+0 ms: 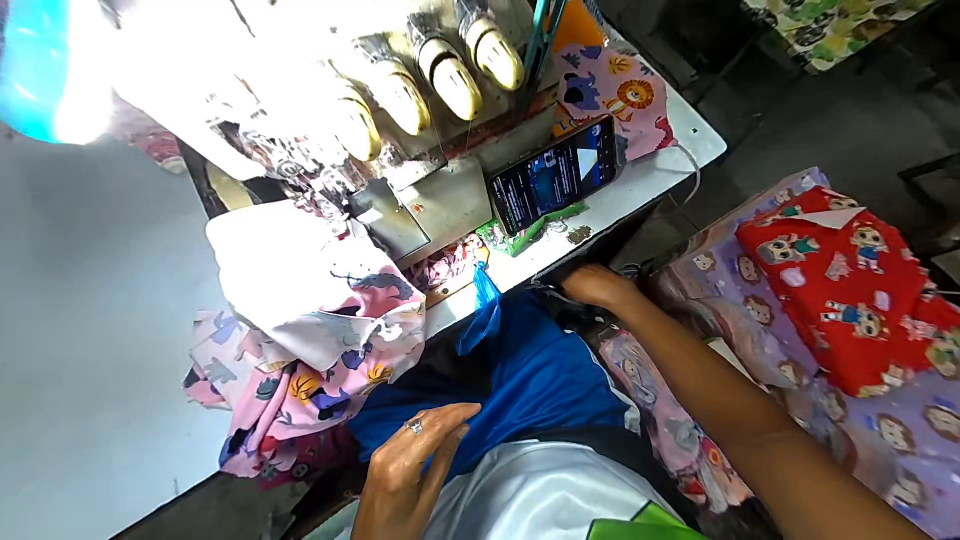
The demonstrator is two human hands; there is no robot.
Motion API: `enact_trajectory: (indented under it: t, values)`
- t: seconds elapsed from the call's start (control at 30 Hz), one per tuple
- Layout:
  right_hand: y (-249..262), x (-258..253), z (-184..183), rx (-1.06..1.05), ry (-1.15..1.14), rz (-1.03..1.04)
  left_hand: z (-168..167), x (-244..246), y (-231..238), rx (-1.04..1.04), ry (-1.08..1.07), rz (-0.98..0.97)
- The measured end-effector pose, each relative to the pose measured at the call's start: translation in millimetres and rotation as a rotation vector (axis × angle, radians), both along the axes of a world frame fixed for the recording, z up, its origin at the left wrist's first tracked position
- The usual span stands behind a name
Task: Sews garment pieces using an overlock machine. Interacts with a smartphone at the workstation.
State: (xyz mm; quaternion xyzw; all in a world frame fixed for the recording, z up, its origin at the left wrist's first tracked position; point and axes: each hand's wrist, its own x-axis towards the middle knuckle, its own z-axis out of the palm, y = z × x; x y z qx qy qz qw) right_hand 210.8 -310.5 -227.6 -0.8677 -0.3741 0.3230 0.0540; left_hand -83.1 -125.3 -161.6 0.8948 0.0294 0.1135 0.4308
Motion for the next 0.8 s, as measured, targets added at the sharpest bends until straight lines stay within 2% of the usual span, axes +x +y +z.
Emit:
enact_trajectory:
  t: [0.1,0.23,0.3,0.37,0.5,0.6,0.7,0.8]
  values:
    - [-7,5,2,0.040,0.076,-0.072,-5,-2,-1,-0.003,0.009,0.003]
    - [-38,17,-1,0.366,0.140,-0.162,-8,-5,2,0.004,0.017,0.014]
    - [-47,21,8,0.390,0.108,-0.181,-9,-3,4,0.006,0.015,0.016]
    - [-45,20,15,0.251,0.022,-0.155,-10,0,4,0.007,0.012,0.000]
    - [-13,15,22,-0.198,-0.014,-0.042,-8,12,-1,0.006,-0.018,-0.041]
    - [4,8,19,-0.341,0.006,-0.021,-8,10,-1,0.003,-0.032,-0.029]
    - [-11,13,7,-0.138,0.033,-0.124,-12,-1,2,0.009,-0.008,0.015]
    - [-41,15,13,0.263,0.050,-0.245,-18,-13,5,0.008,0.033,0.057]
